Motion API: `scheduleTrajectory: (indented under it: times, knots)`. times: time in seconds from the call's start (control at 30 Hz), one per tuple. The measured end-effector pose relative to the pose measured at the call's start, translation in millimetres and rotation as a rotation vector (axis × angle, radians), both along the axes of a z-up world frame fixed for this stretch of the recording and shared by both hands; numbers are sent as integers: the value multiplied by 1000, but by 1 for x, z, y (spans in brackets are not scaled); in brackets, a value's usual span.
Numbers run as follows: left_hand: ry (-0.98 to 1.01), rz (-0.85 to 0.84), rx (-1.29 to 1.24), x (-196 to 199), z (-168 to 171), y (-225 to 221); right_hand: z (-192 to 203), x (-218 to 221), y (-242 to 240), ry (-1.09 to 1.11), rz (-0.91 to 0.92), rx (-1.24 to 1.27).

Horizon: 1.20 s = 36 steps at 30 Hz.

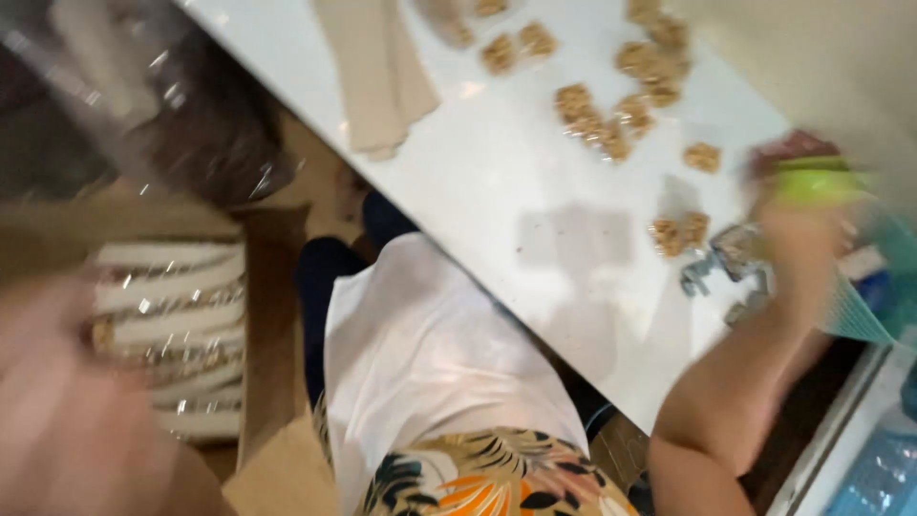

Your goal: Stapling small plastic bags containing nuts onto cardboard strips for retail display.

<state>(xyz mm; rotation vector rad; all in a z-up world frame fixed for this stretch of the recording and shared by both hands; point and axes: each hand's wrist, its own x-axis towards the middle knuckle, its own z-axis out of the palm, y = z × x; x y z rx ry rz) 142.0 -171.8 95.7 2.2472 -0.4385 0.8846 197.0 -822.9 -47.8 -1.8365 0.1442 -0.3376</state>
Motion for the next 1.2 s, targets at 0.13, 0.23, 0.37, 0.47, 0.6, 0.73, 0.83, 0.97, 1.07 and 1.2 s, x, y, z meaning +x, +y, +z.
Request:
scheduleTrajectory:
  times: [0.13,0.23,0.37,0.47,0.6,0.73,0.83,0.97,1.07,1.2]
  knots:
    - [27,-38,7,85,-99,5,-171,35,-38,607,-317,-1027]
    - [142,43,48,150,-202,8,-174,62,24,779,-318,-1135]
    - [574,192,2,216,-288,-12,-23,87,161,655,-35,-698]
    - [672,376,42,240,-299,-34,-159,208,4,461,-188,-823]
    - [772,505,88,250,-249,-72,-133,307,-37,336,-284,-765]
    - [790,533,-4,263,-250,-90,-130,354,-23,452,-185,-794]
    - [852,535,-79,271,-273,-86,-148,362,13,502,-80,-861]
    - [871,509,-207,267,-272,-85,-162,322,81,593,68,-1037]
    - [764,534,-171,256,-253,-94,-106,240,146,571,136,-950]
    - [803,533,-290,270,-305,-87,-88,196,164,635,233,-1016]
